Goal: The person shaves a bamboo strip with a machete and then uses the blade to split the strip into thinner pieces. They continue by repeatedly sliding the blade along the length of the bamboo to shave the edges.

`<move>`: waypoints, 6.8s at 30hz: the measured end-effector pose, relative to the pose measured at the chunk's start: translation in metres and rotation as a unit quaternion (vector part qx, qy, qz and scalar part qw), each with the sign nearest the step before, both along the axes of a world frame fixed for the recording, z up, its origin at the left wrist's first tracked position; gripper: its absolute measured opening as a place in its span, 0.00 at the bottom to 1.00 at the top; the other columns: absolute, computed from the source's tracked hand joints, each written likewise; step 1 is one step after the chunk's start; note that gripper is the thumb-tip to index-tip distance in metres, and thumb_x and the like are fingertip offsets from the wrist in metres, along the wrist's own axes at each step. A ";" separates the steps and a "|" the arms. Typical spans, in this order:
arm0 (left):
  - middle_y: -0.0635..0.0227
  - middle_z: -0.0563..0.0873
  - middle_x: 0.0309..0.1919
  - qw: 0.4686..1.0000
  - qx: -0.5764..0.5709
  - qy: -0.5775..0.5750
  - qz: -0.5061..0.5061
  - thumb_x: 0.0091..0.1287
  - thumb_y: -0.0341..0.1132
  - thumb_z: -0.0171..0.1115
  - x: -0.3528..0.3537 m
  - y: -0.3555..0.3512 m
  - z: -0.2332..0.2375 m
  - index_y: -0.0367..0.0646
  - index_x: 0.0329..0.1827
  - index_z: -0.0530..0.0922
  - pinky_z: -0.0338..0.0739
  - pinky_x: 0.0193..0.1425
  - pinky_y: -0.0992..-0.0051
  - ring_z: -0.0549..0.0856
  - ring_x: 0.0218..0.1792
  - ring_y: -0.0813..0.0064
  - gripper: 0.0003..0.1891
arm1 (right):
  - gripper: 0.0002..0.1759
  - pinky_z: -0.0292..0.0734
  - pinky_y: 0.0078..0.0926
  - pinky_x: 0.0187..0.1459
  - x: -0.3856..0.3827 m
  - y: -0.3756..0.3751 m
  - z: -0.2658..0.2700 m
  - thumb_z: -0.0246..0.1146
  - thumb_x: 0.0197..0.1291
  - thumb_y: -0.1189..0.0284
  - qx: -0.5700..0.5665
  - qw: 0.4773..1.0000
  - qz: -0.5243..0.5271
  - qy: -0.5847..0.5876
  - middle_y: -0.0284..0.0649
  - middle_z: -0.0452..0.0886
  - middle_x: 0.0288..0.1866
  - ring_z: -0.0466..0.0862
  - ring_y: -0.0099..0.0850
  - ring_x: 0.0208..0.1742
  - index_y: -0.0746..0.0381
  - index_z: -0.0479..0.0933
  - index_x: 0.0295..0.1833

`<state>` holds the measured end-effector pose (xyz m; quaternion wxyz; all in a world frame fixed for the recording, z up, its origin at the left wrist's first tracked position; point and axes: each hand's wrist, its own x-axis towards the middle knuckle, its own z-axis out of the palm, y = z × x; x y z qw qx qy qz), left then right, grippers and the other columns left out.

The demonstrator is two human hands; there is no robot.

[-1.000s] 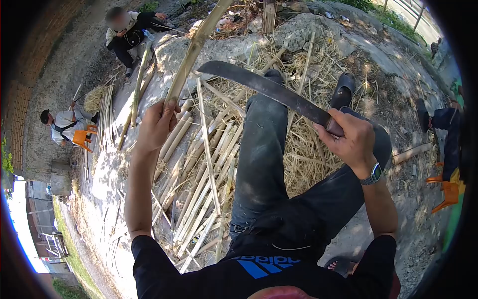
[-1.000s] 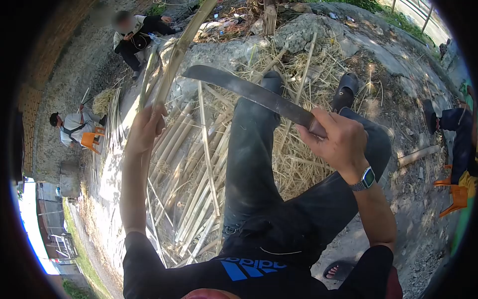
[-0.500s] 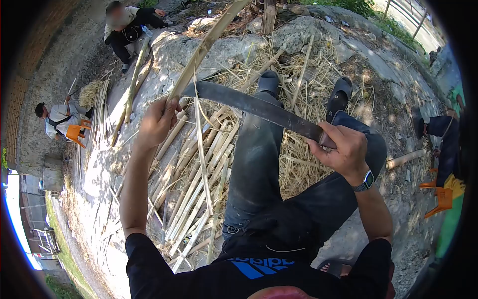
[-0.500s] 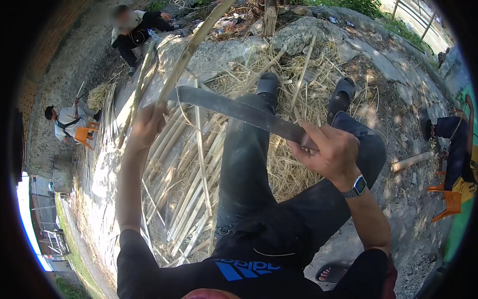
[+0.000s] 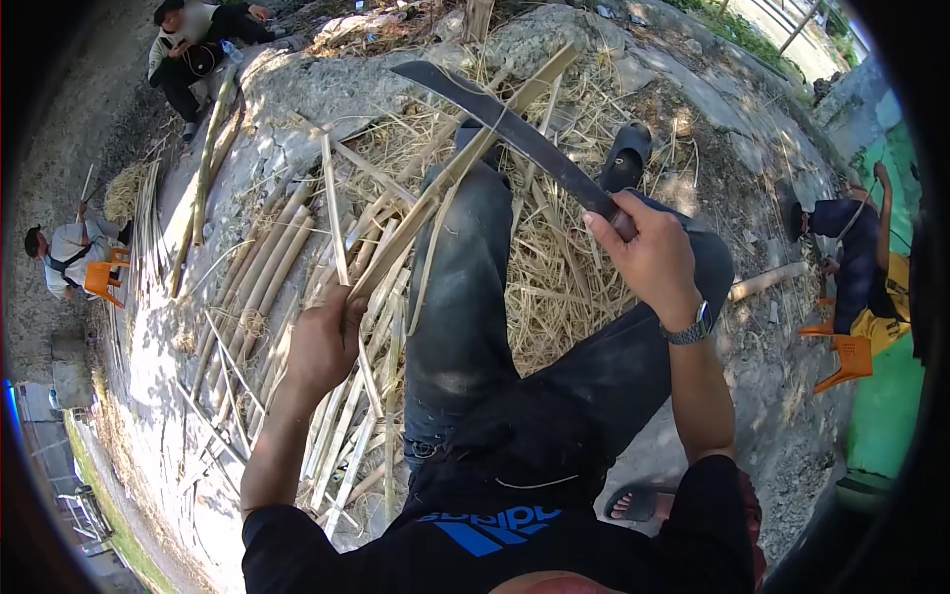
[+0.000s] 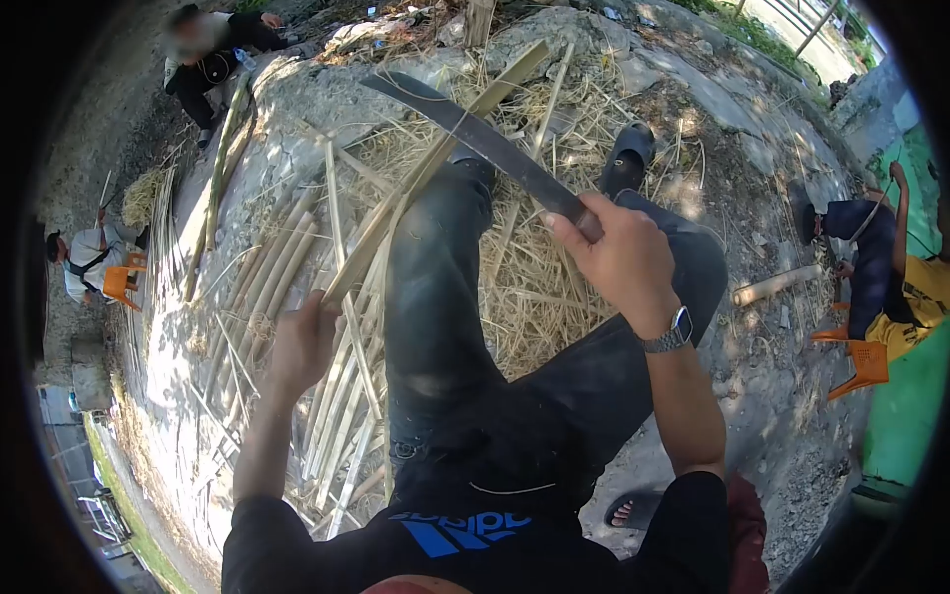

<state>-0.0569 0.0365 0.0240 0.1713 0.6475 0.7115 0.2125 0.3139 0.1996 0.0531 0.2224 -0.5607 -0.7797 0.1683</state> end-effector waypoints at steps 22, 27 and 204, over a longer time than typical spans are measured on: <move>0.59 0.80 0.19 0.972 0.100 0.212 0.018 0.76 0.30 0.61 -0.016 -0.116 -0.069 0.36 0.50 0.80 0.71 0.22 0.60 0.79 0.17 0.59 0.06 | 0.27 0.80 0.38 0.24 -0.015 0.028 -0.031 0.62 0.72 0.46 0.105 0.990 0.092 0.035 0.40 0.80 0.17 0.85 0.41 0.21 0.60 0.78 0.35; 0.57 0.81 0.20 0.974 0.109 0.197 0.013 0.75 0.29 0.62 -0.003 -0.103 -0.065 0.37 0.50 0.80 0.72 0.24 0.59 0.80 0.18 0.55 0.06 | 0.25 0.72 0.34 0.21 -0.030 0.008 -0.014 0.66 0.71 0.49 0.124 0.986 0.110 -0.002 0.42 0.77 0.17 0.82 0.41 0.19 0.61 0.76 0.37; 0.65 0.69 0.05 0.978 0.067 0.002 0.200 0.82 0.37 0.50 -0.090 -0.154 -0.089 0.38 0.12 0.66 0.52 0.16 0.65 0.65 0.07 0.72 0.32 | 0.22 0.68 0.31 0.22 0.014 0.046 -0.040 0.58 0.79 0.59 -0.089 0.938 -0.171 0.287 0.35 0.72 0.16 0.75 0.24 0.16 0.69 0.78 0.40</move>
